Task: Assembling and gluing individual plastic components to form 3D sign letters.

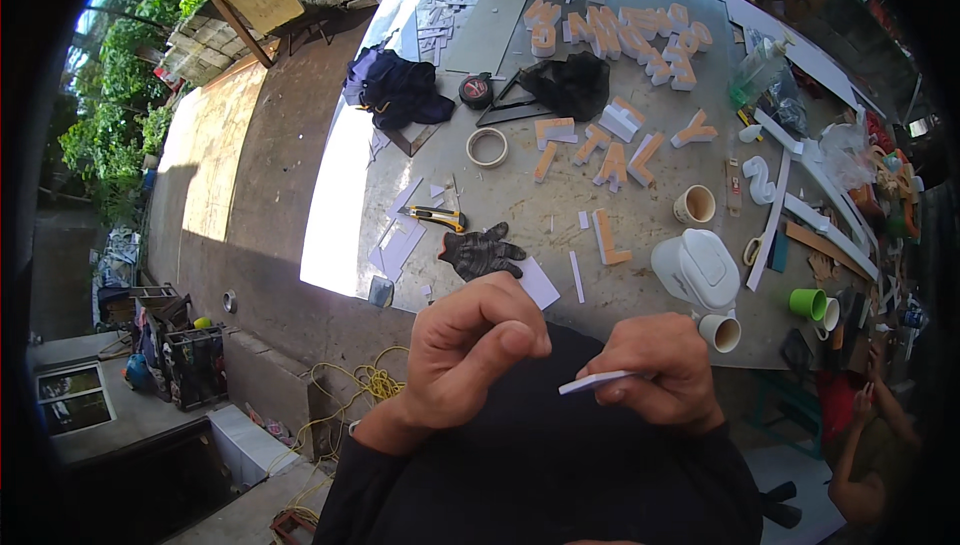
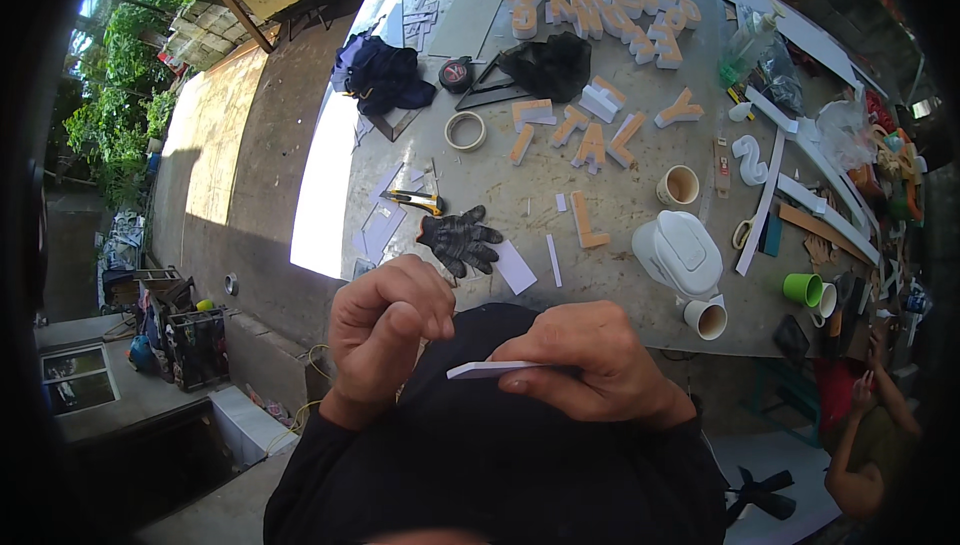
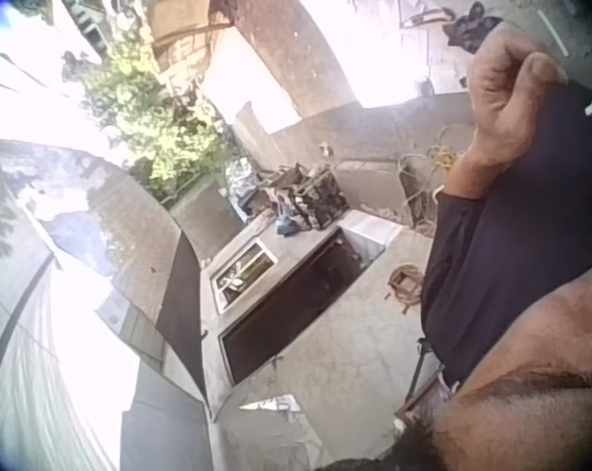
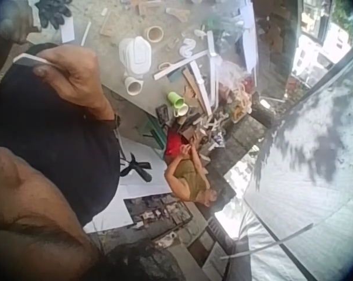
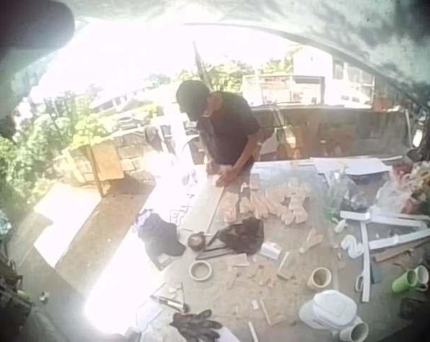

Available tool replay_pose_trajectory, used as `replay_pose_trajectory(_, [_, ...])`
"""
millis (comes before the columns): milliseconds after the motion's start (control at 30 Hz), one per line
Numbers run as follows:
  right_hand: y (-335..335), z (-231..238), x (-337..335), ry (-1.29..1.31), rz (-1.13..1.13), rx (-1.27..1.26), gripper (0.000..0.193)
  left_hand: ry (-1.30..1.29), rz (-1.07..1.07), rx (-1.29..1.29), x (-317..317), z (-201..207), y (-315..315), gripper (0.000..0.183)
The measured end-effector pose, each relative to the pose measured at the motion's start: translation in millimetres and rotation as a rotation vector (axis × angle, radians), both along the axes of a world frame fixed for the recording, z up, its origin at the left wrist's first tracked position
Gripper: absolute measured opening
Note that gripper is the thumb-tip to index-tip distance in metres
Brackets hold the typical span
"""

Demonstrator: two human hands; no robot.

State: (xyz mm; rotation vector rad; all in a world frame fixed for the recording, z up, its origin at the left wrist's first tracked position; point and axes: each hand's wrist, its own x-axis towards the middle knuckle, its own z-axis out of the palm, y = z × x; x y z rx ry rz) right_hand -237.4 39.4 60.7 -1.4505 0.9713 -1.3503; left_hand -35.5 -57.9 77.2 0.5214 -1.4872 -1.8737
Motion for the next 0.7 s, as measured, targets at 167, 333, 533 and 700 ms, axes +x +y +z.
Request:
replay_pose_trajectory(167, [-8.9,-2.1,-5.7,0.046,-0.033,-0.018,0.016,-0.009,-0.021,0.092,-4.1,7.2,-5.0,0.013])
replay_pose_trajectory(333, [-8.3,-3.7,-4.1,0.108,-0.083,-0.026,0.015,-0.022,-0.102,0.191,-2.4,5.6,-2.8,0.011])
replay_pose_trajectory(533, [-6.3,-9.0,-10.3,0.169,-0.059,-0.076,0.014,-0.002,-0.194,0.41,-8.7,-2.6,-5.4,0.009])
replay_pose_trajectory(700, [-4.8,-11.1,-14.2,0.138,-0.032,-0.109,0.016,-0.011,-0.339,0.487,-15.5,-0.5,-6.7,0.01])
